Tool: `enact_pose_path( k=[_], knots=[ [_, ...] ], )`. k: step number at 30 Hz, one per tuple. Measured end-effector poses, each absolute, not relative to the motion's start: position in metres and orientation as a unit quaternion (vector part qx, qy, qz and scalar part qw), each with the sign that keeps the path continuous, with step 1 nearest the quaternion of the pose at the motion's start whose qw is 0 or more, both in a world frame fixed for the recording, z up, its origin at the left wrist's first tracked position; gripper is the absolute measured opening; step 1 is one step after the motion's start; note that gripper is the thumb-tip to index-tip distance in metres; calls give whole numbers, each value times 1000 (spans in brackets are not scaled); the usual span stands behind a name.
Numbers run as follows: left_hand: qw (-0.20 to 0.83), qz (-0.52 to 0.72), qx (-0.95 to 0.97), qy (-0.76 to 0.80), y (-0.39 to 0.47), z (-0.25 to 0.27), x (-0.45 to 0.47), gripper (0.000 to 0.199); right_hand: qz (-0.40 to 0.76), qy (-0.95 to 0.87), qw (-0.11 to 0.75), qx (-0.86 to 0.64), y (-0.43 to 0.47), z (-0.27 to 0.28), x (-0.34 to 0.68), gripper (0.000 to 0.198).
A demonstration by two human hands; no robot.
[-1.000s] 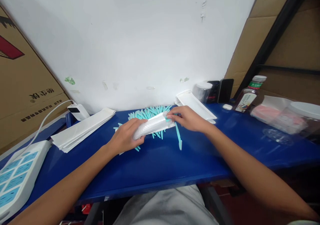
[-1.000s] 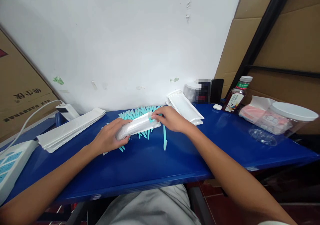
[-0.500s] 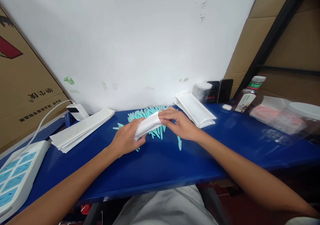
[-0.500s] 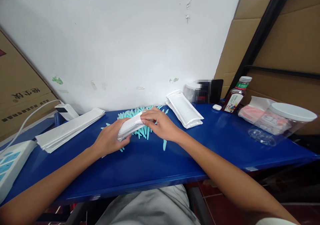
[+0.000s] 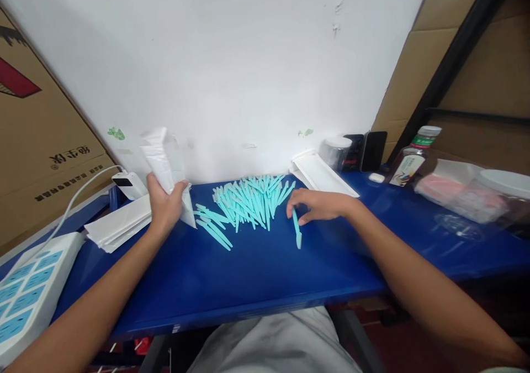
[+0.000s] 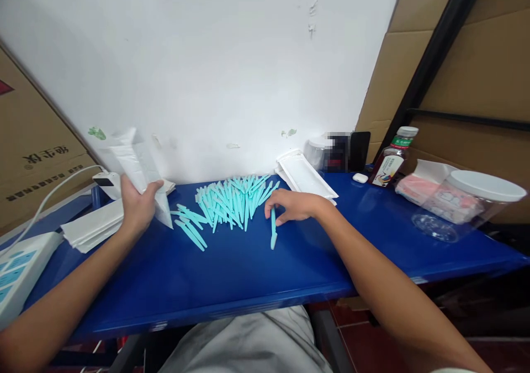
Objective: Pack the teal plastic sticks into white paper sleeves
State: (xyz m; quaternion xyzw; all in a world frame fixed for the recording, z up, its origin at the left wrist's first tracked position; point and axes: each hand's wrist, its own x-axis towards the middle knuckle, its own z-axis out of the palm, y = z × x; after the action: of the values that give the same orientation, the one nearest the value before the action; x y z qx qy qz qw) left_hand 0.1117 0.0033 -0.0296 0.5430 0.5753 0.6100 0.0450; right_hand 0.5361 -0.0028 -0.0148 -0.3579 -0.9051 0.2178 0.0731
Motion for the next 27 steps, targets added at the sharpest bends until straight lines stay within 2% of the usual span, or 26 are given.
enact_pose_path(
  k=[4, 9, 12, 15, 17, 23, 27],
  knots=[
    [52, 507, 595, 621, 4, -47, 125, 66, 228, -906, 61, -351, -3, -19, 537, 5],
    [66, 450, 640, 619, -3, -53, 138, 66, 320, -874, 70, -358, -3, -16, 531, 15],
    [62, 454, 642, 615, -5, -49, 138, 65, 341, -829, 195, -399, 2, -25, 516, 20],
    [55, 460, 641, 612, -7, -46, 138, 65, 271, -738, 352, -508, 11, -46, 498, 17],
    [52, 460, 642, 611, -8, -45, 139, 64, 216, -700, 396, -553, 16, -59, 490, 12],
    [52, 445, 645, 619, -10, -45, 143, 64, 70, -679, 345, -644, 27, -67, 498, 20],
    [59, 435, 651, 619, -8, -48, 142, 67, 92, -681, 265, -677, 33, -64, 508, 30]
  ],
)
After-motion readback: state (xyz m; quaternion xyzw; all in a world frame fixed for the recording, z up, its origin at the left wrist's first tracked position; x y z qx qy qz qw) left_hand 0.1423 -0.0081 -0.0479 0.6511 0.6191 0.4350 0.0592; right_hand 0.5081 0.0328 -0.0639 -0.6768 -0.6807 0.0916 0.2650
